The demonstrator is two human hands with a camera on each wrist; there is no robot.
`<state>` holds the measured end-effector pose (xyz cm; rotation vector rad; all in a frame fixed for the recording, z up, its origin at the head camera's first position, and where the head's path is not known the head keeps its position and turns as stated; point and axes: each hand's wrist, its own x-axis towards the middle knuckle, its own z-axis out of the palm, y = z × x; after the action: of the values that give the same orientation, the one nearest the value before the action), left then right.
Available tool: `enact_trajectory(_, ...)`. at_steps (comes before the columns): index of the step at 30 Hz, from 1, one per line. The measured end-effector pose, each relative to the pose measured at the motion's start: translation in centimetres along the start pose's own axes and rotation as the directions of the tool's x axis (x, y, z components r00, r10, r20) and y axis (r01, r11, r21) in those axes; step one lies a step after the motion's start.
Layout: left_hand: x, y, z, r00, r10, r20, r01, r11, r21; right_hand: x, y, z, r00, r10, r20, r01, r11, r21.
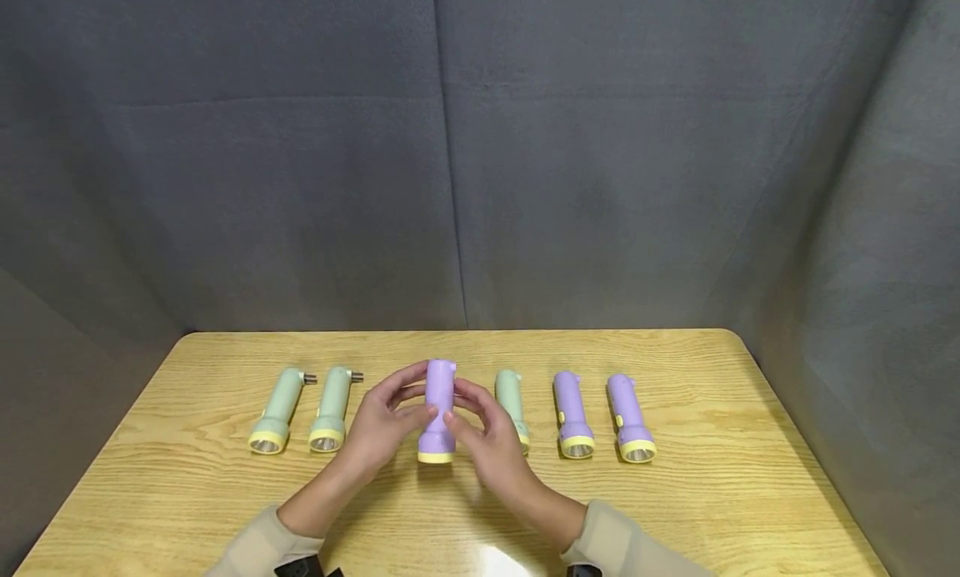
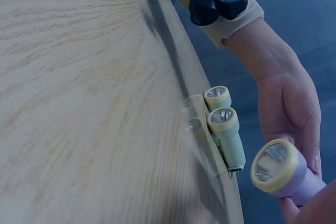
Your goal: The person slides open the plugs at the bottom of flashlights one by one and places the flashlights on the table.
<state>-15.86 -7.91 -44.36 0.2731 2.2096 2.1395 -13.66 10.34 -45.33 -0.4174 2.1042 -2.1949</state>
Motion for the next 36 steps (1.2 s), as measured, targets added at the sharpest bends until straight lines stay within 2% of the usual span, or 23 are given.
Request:
enact_trajectory(10,0.1,-0.3,0.4,0.996,0.084,0.017,-0.084,0.996,0.025,0.8,-0.2,-0.5,0.997,0.029,-0.073,-0.029,1.0,0.003)
enact_trajectory(16,0.0,-0.5,0.7,0.993,0.118,0.023,-0.119,0.992,0.041,1.0,-0.3,-0.8,0.997,0.014,-0.072,-0.015,1.0,-0.025)
enact_trajectory(25,-0.4,-0.5,1.1,0.977,0.213,0.024,-0.214,0.975,0.057,1.4,-0.6,-1.1,0.994,-0.01,-0.111,0.0,0.996,-0.091)
enact_trajectory(36,-0.3,-0.5,1.2,0.968,0.25,0.035,-0.252,0.96,0.121,1.5,-0.6,-1.2,0.993,-0.065,-0.094,0.057,0.994,-0.089)
